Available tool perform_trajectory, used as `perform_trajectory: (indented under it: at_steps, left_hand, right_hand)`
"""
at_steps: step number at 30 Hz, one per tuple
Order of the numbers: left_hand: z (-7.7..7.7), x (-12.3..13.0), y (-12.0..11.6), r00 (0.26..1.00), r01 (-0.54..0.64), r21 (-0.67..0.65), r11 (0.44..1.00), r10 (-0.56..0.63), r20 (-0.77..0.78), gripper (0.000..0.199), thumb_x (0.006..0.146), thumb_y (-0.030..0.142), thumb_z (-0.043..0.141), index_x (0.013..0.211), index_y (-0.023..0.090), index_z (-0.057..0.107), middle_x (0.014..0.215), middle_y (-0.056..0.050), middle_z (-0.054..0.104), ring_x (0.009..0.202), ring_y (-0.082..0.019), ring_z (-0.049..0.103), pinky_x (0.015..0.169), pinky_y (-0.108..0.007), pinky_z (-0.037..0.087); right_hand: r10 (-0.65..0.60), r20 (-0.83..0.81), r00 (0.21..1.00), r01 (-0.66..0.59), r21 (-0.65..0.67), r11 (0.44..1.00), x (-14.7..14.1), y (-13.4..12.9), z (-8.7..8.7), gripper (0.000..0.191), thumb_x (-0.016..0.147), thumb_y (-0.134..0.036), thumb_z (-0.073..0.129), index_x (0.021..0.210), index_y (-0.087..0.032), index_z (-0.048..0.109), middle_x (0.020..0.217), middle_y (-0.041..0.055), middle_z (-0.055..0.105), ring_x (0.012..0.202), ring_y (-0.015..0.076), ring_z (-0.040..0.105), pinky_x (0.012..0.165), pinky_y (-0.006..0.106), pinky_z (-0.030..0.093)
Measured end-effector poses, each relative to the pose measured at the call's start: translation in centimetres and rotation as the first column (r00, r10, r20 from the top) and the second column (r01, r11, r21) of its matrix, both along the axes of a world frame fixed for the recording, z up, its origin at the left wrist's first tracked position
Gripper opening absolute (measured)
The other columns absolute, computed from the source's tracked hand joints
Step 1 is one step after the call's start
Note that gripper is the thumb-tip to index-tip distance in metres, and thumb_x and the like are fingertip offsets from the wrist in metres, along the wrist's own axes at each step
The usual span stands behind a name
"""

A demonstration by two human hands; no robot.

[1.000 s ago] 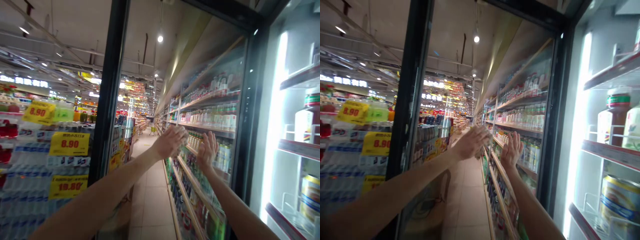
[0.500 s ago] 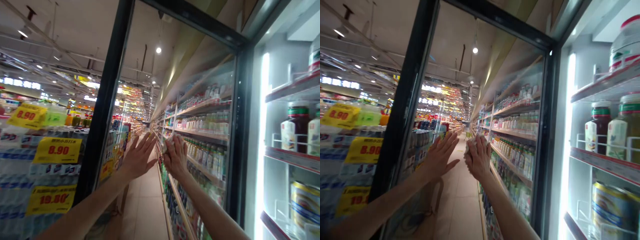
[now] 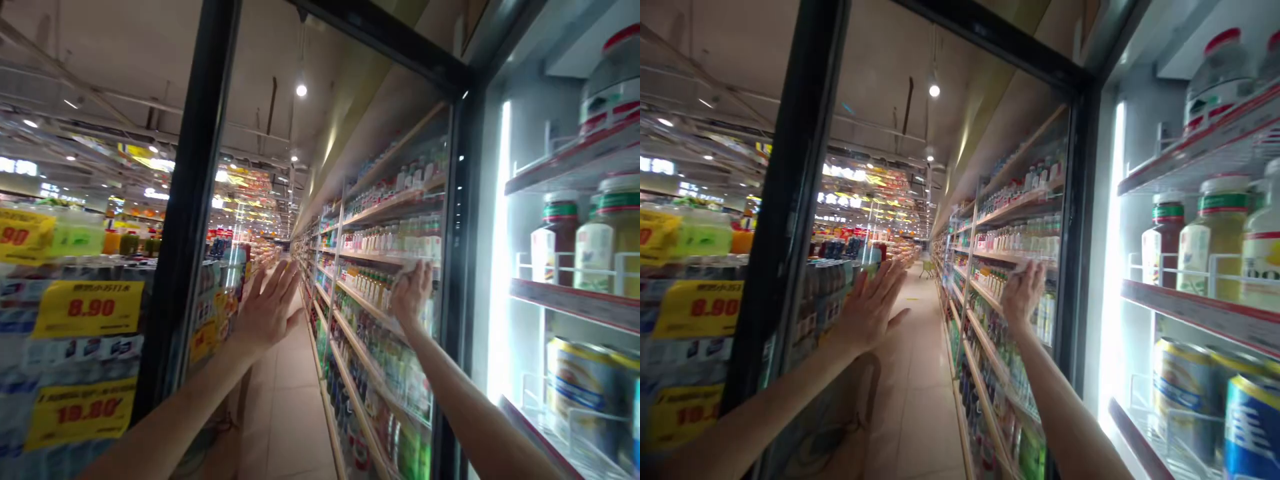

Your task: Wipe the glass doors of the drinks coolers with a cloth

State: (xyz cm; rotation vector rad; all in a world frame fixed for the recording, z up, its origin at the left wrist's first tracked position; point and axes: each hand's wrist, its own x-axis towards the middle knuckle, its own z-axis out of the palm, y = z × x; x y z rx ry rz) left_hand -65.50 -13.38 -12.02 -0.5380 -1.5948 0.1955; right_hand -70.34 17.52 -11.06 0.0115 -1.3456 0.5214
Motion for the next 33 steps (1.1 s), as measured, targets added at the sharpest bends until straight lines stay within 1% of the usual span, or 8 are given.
perform_trajectory:
  at_steps: [4, 6, 13, 16, 22, 25, 30, 33]
  left_hand:
    - [-1.2, -0.3, 0.6, 0.999, 0.043, 0.122, 0.992, -0.044, 0.006, 0.061, 0.089, 0.042, 0.039, 0.142, 0.017, 0.021, 0.144, -0.008, 0.032, 0.136, -0.022, 0.023, 0.113, -0.045, 0.009]
    - [-2.1, -0.3, 0.9, 0.998, 0.056, 0.180, 0.982, -0.055, -0.015, 0.058, 0.089, 0.036, 0.041, 0.141, 0.018, 0.022, 0.142, -0.009, 0.035, 0.135, -0.022, 0.024, 0.112, -0.045, 0.011]
    - [-3.2, 0.2, 1.1, 0.991, 0.098, 0.117, 0.988, -0.085, -0.107, 0.053, 0.088, 0.024, 0.047, 0.138, 0.020, 0.030, 0.138, -0.009, 0.042, 0.134, -0.020, 0.026, 0.112, -0.044, 0.017]
    - [-2.9, 0.2, 0.9, 0.985, 0.125, 0.054, 0.991, -0.118, -0.127, 0.053, 0.087, 0.018, 0.047, 0.137, 0.022, 0.032, 0.134, -0.007, 0.047, 0.132, -0.018, 0.031, 0.112, -0.041, 0.019]
    - [-4.3, 0.1, 1.5, 0.987, 0.143, 0.094, 0.985, -0.135, -0.089, 0.054, 0.087, 0.017, 0.045, 0.138, 0.021, 0.030, 0.135, -0.007, 0.046, 0.133, -0.019, 0.030, 0.112, -0.043, 0.019]
    - [-7.3, 0.5, 2.3, 0.988, 0.153, 0.153, 0.976, -0.153, -0.014, 0.052, 0.088, 0.023, 0.044, 0.138, 0.020, 0.030, 0.137, -0.008, 0.043, 0.135, -0.020, 0.025, 0.113, -0.045, 0.014]
    - [-10.7, 0.9, 2.6, 0.992, 0.124, 0.097, 0.987, -0.125, 0.010, 0.052, 0.087, 0.027, 0.047, 0.137, 0.020, 0.034, 0.134, -0.006, 0.046, 0.136, -0.019, 0.020, 0.114, -0.044, 0.009]
    - [-10.7, 0.8, 2.5, 0.993, 0.117, 0.097, 0.988, -0.118, 0.013, 0.052, 0.087, 0.027, 0.046, 0.137, 0.019, 0.033, 0.135, -0.007, 0.045, 0.137, -0.020, 0.019, 0.114, -0.045, 0.009]
  right_hand:
    - [0.053, 0.012, 0.999, -0.048, 0.641, 0.766, 1.5, -9.5, -3.6, 0.052, 0.084, -0.026, 0.038, 0.137, -0.023, 0.033, 0.144, 0.0112, 0.031, 0.137, 0.0263, 0.021, 0.106, 0.051, 0.027]
    - [0.048, 0.023, 0.999, -0.050, 0.722, 0.690, 1.9, -11.1, -5.3, 0.049, 0.083, -0.025, 0.042, 0.132, -0.025, 0.041, 0.142, 0.0092, 0.036, 0.136, 0.0262, 0.024, 0.107, 0.049, 0.025]
    - [-0.080, 0.050, 0.995, 0.079, 0.033, 0.996, 0.1, 0.5, -8.6, 0.050, 0.087, -0.025, 0.032, 0.135, -0.017, 0.037, 0.140, 0.0176, 0.036, 0.132, 0.0295, 0.031, 0.101, 0.058, 0.030]
    - [-0.081, 0.045, 0.996, 0.087, -0.151, 0.985, -0.2, 1.0, -9.3, 0.053, 0.087, -0.025, 0.031, 0.139, -0.013, 0.030, 0.142, 0.0216, 0.031, 0.133, 0.0320, 0.027, 0.099, 0.061, 0.029]
    - [-0.014, 0.114, 0.993, -0.042, 0.475, 0.879, 2.3, -9.2, -10.7, 0.056, 0.083, -0.022, 0.042, 0.138, -0.024, 0.032, 0.147, 0.0119, 0.025, 0.136, 0.0293, 0.021, 0.104, 0.054, 0.026]
    - [-0.025, 0.130, 0.991, -0.051, 0.550, 0.833, 2.8, -8.7, -11.6, 0.054, 0.081, -0.020, 0.042, 0.135, -0.026, 0.036, 0.147, 0.0099, 0.027, 0.136, 0.0281, 0.022, 0.105, 0.053, 0.024]
    - [-0.070, 0.176, 0.982, 0.064, 0.041, 0.997, 1.6, 0.4, -13.3, 0.053, 0.083, -0.023, 0.035, 0.136, -0.018, 0.037, 0.142, 0.0169, 0.033, 0.133, 0.0303, 0.028, 0.102, 0.058, 0.027]
    - [-0.057, 0.176, 0.983, 0.096, -0.225, 0.970, 1.1, 1.5, -13.9, 0.057, 0.083, -0.023, 0.032, 0.140, -0.012, 0.028, 0.143, 0.0212, 0.028, 0.134, 0.0325, 0.025, 0.100, 0.061, 0.028]
